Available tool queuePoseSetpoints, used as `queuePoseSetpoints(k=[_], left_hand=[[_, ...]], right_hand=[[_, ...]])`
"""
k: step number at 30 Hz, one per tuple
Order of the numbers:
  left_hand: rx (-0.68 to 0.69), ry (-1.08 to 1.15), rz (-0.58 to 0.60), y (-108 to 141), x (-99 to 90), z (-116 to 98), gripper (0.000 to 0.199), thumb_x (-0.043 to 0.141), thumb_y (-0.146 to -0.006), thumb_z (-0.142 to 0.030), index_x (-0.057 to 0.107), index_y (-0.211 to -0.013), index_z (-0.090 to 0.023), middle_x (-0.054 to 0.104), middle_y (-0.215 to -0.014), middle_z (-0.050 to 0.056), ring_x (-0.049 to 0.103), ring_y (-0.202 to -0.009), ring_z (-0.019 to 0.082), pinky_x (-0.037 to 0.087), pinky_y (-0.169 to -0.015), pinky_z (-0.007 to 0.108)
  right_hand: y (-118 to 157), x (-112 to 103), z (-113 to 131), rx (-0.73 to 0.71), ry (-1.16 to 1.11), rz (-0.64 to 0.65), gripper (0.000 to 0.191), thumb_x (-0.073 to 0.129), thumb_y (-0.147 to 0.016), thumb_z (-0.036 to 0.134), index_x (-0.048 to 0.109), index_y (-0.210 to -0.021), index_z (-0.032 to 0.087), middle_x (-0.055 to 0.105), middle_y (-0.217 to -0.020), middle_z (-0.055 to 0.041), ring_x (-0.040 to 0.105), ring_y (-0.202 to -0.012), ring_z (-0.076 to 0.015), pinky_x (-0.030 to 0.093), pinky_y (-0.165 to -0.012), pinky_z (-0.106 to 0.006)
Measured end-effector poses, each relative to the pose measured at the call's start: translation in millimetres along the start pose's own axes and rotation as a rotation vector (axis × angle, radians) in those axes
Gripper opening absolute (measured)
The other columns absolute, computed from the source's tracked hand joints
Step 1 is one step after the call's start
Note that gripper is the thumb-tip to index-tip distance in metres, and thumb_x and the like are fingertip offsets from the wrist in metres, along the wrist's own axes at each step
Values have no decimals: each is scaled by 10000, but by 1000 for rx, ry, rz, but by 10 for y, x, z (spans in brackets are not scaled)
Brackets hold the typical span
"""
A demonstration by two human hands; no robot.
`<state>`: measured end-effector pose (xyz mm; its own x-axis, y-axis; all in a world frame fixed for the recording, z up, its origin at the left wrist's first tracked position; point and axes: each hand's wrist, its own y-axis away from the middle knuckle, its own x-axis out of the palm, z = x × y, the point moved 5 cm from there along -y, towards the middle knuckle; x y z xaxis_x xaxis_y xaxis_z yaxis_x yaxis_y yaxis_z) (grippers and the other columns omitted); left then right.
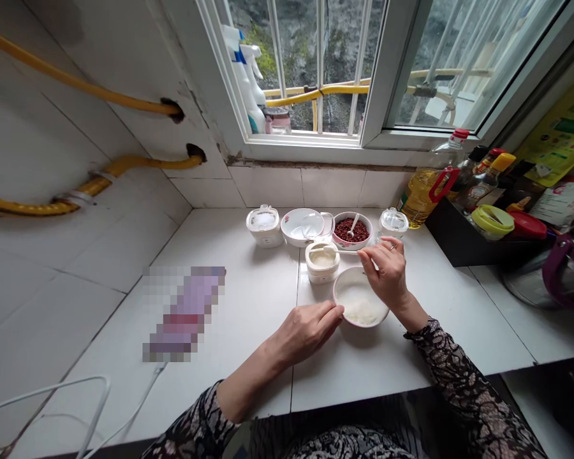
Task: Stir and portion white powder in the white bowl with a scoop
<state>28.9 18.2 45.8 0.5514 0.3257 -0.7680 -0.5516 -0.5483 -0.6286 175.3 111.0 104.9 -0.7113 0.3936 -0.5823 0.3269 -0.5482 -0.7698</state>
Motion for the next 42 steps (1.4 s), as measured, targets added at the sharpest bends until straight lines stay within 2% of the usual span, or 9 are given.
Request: queuePoseSetpoints(k=[3, 7, 9, 14, 20, 23, 29, 34, 42], left_hand=[[0, 4, 1, -4, -2, 2, 199, 337, -1031, -156, 527, -1082, -129, 642, -788, 36, 585, -578, 111, 438, -469, 203], [5, 6, -4, -8, -7, -1, 186, 346, -1032, -153, 523, -1080, -127, 647, -794, 36, 586, -580, 112, 432, -464, 205], [6, 6, -4, -7, -8, -2, 187, 343, -1034, -158, 522, -1078, -126, 649, -796, 38, 584, -578, 110, 428, -460, 206], [-3, 14, -6, -3, -7, 5, 190, 348, -1034, -158, 524, -1096, -123, 655, -812, 43, 594, -587, 109, 443, -467, 202], [0, 18, -3, -4, -9, 2, 191, 353, -1036, -165, 534, -1080, -122, 658, -806, 42, 616, -602, 109, 471, -490, 200], [-2, 12, -1, -2, -10, 1, 190, 355, -1031, -156, 536, -1079, -124, 658, -802, 38, 619, -603, 108, 479, -495, 199], [-4, 17, -2, 4, -7, 4, 189, 352, -1031, -156, 535, -1074, -128, 662, -819, 42, 622, -613, 111, 480, -495, 200], [-6, 18, 9, 8, 2, 3, 191, 355, -1033, -165, 535, -1085, -126, 656, -809, 38, 606, -596, 107, 466, -488, 200], [1, -2, -9, 1, -5, 4, 191, 351, -1028, -145, 531, -1087, -121, 658, -823, 45, 590, -588, 108, 434, -464, 201]], right_hand=[[2, -68, -117, 138, -126, -35, 287, 530, -947, 299, 607, -683, 218, 655, -618, -1, 595, -661, -176, 426, -891, -392], [42, -159, -328, 411, -324, 23, 387, 542, -920, 356, 545, -560, 214, 601, -556, -5, 570, -600, -169, 458, -661, -316], [58, -201, -375, 466, -360, 72, 404, 548, -908, 374, 528, -539, 210, 561, -519, 6, 524, -532, -148, 429, -586, -295], [96, -146, -287, 388, -284, 241, 406, 535, -900, 335, 511, -518, 199, 521, -498, 15, 480, -519, -128, 403, -582, -282], [203, 78, -118, 240, -116, 392, 414, 486, -925, 274, 451, -520, 198, 509, -477, 28, 437, -497, -108, 438, -751, -315], [202, 54, -117, 209, -61, 362, 393, 500, -919, 257, 467, -532, 197, 524, -482, 33, 423, -485, -105, 432, -825, -341], [176, -36, -167, 263, -106, 178, 388, 496, -947, 296, 509, -569, 206, 587, -542, 10, 524, -573, -141, 431, -753, -317], [195, 41, -168, 200, -94, 224, 411, 496, -946, 297, 478, -547, 200, 523, -496, 31, 442, -493, -112, 425, -789, -335], [131, -144, -328, 314, -271, 284, 406, 520, -927, 319, 524, -538, 201, 560, -510, 16, 521, -558, -133, 422, -677, -290]])
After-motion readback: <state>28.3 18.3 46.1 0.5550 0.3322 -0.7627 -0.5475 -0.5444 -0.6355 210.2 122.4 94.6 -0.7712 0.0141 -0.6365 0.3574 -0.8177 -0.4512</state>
